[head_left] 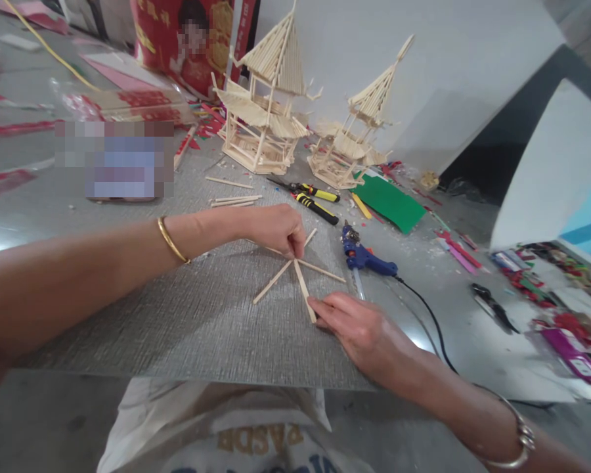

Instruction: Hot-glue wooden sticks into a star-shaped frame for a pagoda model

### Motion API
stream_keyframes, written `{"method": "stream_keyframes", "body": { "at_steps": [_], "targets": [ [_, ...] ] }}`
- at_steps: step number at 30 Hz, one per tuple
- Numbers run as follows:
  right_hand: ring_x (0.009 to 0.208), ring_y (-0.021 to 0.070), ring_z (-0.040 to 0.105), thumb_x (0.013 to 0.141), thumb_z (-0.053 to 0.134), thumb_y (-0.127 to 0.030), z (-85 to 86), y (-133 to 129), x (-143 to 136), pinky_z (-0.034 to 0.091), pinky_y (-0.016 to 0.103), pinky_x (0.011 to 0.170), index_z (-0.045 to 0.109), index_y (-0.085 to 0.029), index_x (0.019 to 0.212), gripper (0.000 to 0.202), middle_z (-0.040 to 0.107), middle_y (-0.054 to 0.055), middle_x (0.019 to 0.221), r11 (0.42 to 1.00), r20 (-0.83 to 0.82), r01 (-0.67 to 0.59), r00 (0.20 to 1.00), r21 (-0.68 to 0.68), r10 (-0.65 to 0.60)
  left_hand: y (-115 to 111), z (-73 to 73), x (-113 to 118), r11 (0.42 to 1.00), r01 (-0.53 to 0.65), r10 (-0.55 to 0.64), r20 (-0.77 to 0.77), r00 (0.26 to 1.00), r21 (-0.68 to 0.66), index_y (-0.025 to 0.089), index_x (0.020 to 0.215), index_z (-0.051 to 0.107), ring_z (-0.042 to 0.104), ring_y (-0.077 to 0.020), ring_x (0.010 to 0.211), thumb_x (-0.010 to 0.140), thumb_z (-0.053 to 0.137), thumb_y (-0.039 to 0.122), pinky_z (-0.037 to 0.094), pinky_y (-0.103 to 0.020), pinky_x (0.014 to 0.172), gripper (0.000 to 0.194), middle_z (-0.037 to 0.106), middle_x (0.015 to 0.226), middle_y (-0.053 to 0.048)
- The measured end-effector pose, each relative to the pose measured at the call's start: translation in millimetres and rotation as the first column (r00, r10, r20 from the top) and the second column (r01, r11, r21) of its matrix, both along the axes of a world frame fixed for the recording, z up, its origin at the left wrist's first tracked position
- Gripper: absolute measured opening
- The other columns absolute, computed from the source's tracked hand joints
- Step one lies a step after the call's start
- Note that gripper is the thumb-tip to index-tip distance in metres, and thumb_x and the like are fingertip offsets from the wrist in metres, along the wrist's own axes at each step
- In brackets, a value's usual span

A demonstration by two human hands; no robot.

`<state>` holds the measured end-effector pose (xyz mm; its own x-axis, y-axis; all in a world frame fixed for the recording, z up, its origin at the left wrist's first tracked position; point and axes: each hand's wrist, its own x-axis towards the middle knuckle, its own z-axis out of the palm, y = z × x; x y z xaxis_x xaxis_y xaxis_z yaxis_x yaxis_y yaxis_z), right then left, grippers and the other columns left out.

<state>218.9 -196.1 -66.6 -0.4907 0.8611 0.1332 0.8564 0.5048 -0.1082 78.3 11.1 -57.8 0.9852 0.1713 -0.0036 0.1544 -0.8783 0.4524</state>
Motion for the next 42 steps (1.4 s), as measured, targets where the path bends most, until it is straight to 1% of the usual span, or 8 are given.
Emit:
{"method": "stream_keyframes", "body": {
  "at_steps": [6, 9, 12, 17, 26, 32, 38, 42],
  "targets": [
    [0.073, 0.0181, 0.057, 0.094, 0.034, -0.013, -1.6, -0.9, 2.1, 0.050, 0.031, 0.064, 0.058, -0.007, 0.110, 0.030, 0.060, 0.009, 0.082, 1.000, 0.047, -0.017, 0.999, 0.002, 0.017, -0.6, 0.2, 0.2, 1.000, -0.006, 0.006, -0.007, 1.000, -0.021, 0.021, 0.082, 0.075, 0.060, -0.0075, 0.068, 0.069, 0.066, 0.012, 0.035, -0.016, 0.063, 0.019, 0.073, 0.076, 0.003],
    [0.076, 0.0191, 0.059, 0.093, 0.036, -0.012, -1.1, -1.3, 2.7, 0.052, 0.032, 0.065, 0.058, -0.007, 0.110, 0.029, 0.060, 0.010, 0.084, 1.000, 0.039, -0.013, 0.999, -0.020, 0.014, -0.8, 0.6, -0.8, 1.000, -0.003, 0.003, 0.000, 1.000, -0.028, 0.022, 0.082, 0.075, 0.061, -0.0068, 0.069, 0.069, 0.067, 0.011, 0.035, -0.015, 0.063, 0.019, 0.073, 0.076, 0.004],
    [0.078, 0.0198, 0.061, 0.093, 0.041, -0.018, -0.7, -0.6, 3.5, 0.053, 0.033, 0.067, 0.058, -0.008, 0.111, 0.027, 0.061, 0.011, 0.086, 0.999, -0.002, 0.018, 1.000, -0.027, -0.018, -0.9, 0.9, -1.4, 1.000, 0.001, -0.001, -0.002, 1.000, -0.030, 0.023, 0.081, 0.075, 0.061, -0.0059, 0.069, 0.070, 0.067, 0.011, 0.036, -0.013, 0.063, 0.018, 0.073, 0.076, 0.005],
    [0.073, 0.0186, 0.061, 0.092, 0.048, -0.028, -2.5, -2.5, 1.8, 0.052, 0.033, 0.064, 0.057, -0.013, 0.113, 0.028, 0.061, 0.007, 0.083, 0.992, -0.067, 0.114, 0.991, -0.045, -0.117, -0.9, 0.9, -1.1, 0.999, -0.004, 0.003, -0.010, 1.000, -0.034, 0.023, 0.084, 0.075, 0.062, -0.0059, 0.071, 0.072, 0.066, 0.010, 0.037, -0.013, 0.064, 0.020, 0.073, 0.078, 0.004],
    [0.070, 0.0181, 0.059, 0.094, 0.039, -0.019, -9.5, -8.9, -4.5, 0.051, 0.032, 0.062, 0.057, -0.011, 0.112, 0.027, 0.059, 0.009, 0.084, 0.996, -0.029, 0.090, 0.996, 0.022, -0.089, -0.8, 0.6, -1.8, 0.999, 0.004, -0.004, 0.007, 1.000, -0.037, 0.024, 0.086, 0.074, 0.061, -0.0061, 0.071, 0.070, 0.066, 0.010, 0.036, -0.014, 0.064, 0.023, 0.073, 0.078, 0.006],
    [0.072, 0.0173, 0.058, 0.093, 0.040, -0.016, -4.5, -10.0, -4.0, 0.052, 0.030, 0.063, 0.058, -0.010, 0.110, 0.025, 0.059, 0.009, 0.085, 0.995, -0.052, 0.093, 0.994, -0.046, -0.095, -3.0, 2.4, -1.8, 1.000, 0.008, -0.008, -0.006, 1.000, 0.006, 0.024, 0.087, 0.074, 0.061, -0.0056, 0.071, 0.071, 0.067, 0.010, 0.035, -0.013, 0.064, 0.022, 0.073, 0.079, 0.005],
    [0.072, 0.0178, 0.055, 0.089, 0.032, -0.005, -10.0, -11.8, -2.5, 0.051, 0.030, 0.061, 0.055, -0.005, 0.119, 0.037, 0.058, 0.010, 0.084, 0.999, 0.037, 0.034, 0.999, 0.016, -0.035, -1.8, 1.7, -1.1, 1.000, 0.014, -0.014, -0.008, 1.000, 0.022, 0.023, 0.087, 0.074, 0.061, -0.0052, 0.070, 0.071, 0.066, 0.010, 0.035, -0.012, 0.063, 0.021, 0.073, 0.079, 0.005],
    [0.071, 0.0186, 0.055, 0.088, 0.030, -0.004, -11.8, -11.3, -2.6, 0.051, 0.031, 0.059, 0.054, -0.005, 0.119, 0.040, 0.058, 0.011, 0.082, 0.999, 0.048, 0.022, 0.999, 0.042, -0.024, -1.3, 0.9, -1.7, 0.999, 0.027, -0.027, 0.005, 1.000, 0.019, 0.024, 0.086, 0.074, 0.061, -0.0050, 0.069, 0.072, 0.066, 0.010, 0.035, -0.012, 0.062, 0.021, 0.073, 0.078, 0.006]
  ]
}}
